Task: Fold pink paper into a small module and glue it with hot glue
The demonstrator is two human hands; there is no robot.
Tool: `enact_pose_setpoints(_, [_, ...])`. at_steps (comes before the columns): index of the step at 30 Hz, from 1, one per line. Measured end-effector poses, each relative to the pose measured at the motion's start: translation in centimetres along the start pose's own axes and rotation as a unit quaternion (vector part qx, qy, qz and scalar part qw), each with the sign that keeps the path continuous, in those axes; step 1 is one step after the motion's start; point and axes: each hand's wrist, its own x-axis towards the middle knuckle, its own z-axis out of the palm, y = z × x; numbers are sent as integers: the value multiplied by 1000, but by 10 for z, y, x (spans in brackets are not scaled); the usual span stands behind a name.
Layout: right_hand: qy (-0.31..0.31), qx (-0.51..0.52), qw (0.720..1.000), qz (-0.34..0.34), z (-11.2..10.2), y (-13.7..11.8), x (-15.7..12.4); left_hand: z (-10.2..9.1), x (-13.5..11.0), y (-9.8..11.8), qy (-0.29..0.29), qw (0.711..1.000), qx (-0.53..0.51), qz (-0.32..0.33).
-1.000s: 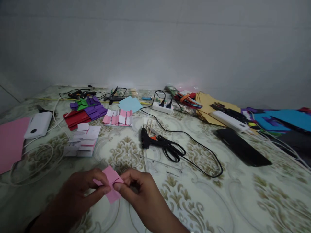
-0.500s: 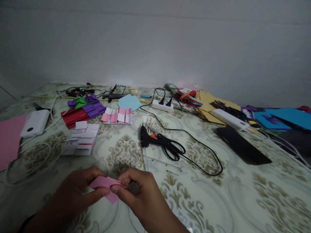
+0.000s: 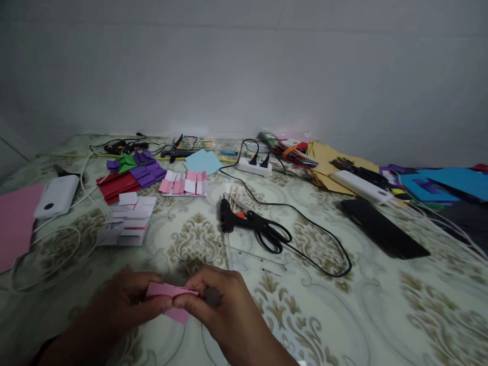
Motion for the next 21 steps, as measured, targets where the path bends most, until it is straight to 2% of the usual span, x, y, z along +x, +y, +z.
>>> enact_pose_setpoints(5, [1, -14, 1000, 1, -1, 0, -2, 1, 0, 7, -13, 999, -32, -21])
enact_pose_setpoints(10, [1, -49, 999, -10, -2, -1, -2, -1, 0, 14, 1, 1000, -21, -19])
enact_pose_setpoints(21, [14, -44, 998, -44, -2, -4, -5, -3, -4, 22, 0, 1000, -5, -21])
